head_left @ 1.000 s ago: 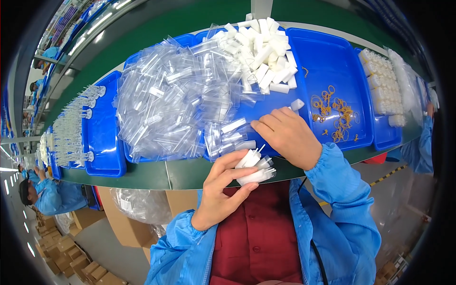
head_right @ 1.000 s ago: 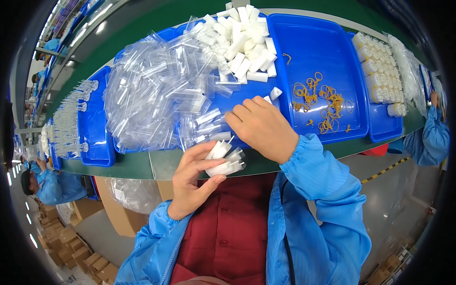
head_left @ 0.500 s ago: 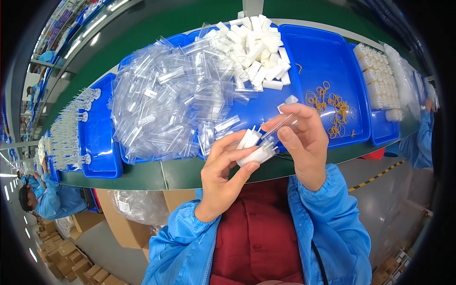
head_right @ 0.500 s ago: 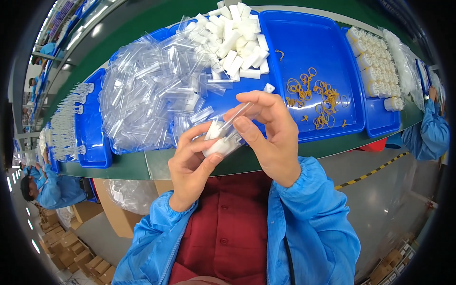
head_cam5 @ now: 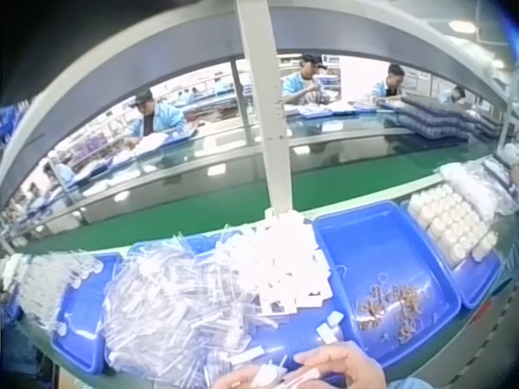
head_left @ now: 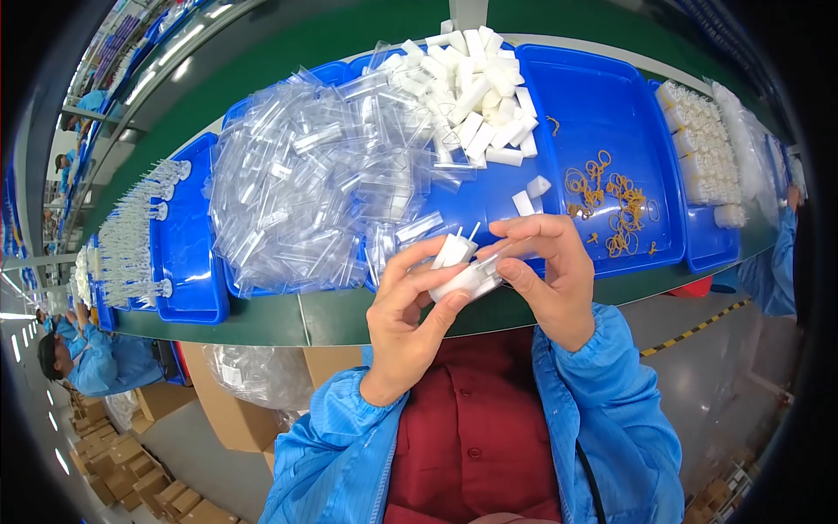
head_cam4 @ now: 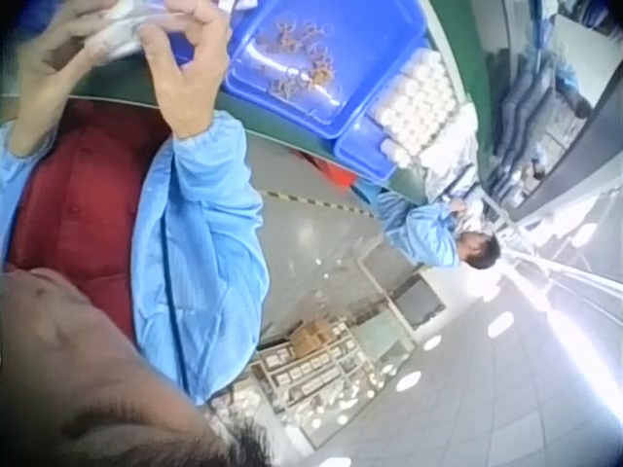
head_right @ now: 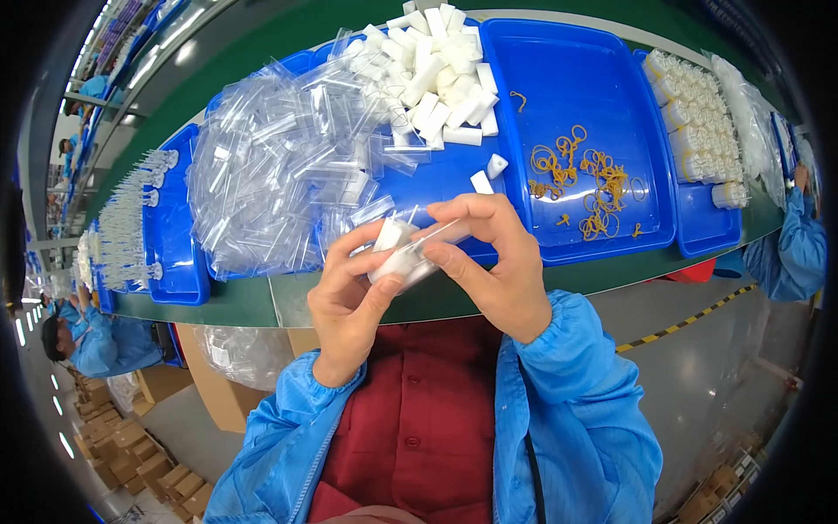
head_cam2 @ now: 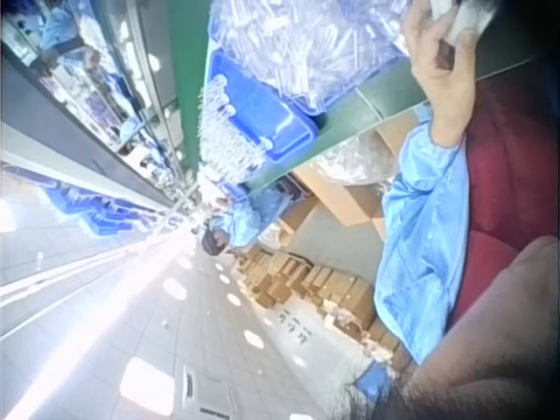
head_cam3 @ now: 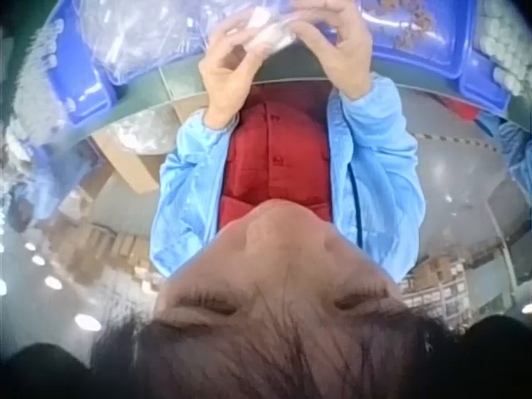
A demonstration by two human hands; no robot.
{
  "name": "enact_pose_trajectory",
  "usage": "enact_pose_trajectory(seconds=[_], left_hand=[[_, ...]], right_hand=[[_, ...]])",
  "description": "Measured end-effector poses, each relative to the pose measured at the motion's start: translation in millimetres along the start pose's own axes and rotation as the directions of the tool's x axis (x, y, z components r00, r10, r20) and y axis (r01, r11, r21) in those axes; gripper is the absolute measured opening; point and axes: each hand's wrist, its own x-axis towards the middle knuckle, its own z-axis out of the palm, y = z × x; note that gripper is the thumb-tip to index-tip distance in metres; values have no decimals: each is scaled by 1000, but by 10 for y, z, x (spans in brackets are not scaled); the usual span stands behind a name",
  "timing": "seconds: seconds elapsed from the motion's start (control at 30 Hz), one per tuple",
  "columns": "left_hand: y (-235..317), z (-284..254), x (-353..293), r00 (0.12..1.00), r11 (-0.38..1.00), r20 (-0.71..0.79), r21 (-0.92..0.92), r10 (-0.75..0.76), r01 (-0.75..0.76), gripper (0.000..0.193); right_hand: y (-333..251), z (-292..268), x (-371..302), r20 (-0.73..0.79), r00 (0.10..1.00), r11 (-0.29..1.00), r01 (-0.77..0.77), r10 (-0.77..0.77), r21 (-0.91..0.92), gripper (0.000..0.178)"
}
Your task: The person assembles white foam pieces and plastic parts into plastic sleeves, gathers them into bundles, secures each bundle with a rubber band, and places the finished bundle onto a tray.
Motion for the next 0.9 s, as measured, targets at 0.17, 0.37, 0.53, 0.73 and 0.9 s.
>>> enact_pose_trajectory(seconds=[0.17, 0.37, 0.53, 0.73, 0.9], left_hand=[[44, 11, 32, 997, 997, 15, -6, -77, 77, 16], [84, 104, 101, 974, 856, 63, 466, 220, -223, 19], [48, 81, 78, 980, 855, 71, 480, 186, -197, 22], [37, 128, 31, 986, 895, 70, 414, 151, -166, 28], [98, 112, 21, 998, 975, 47, 219, 30, -40, 33]], right_hand=[[60, -28, -79, -14, 1000, 996, 17, -19, -92, 29], [92, -70, -152, -14, 951, 901, 289, -310, -323, 27], [49, -181, -88, -5, 1000, 990, -4, 4, -143, 28], [39, -225, -51, 120, 979, 928, 198, -167, -315, 27], [7, -313, -42, 34, 985, 980, -173, 171, 97, 25]])
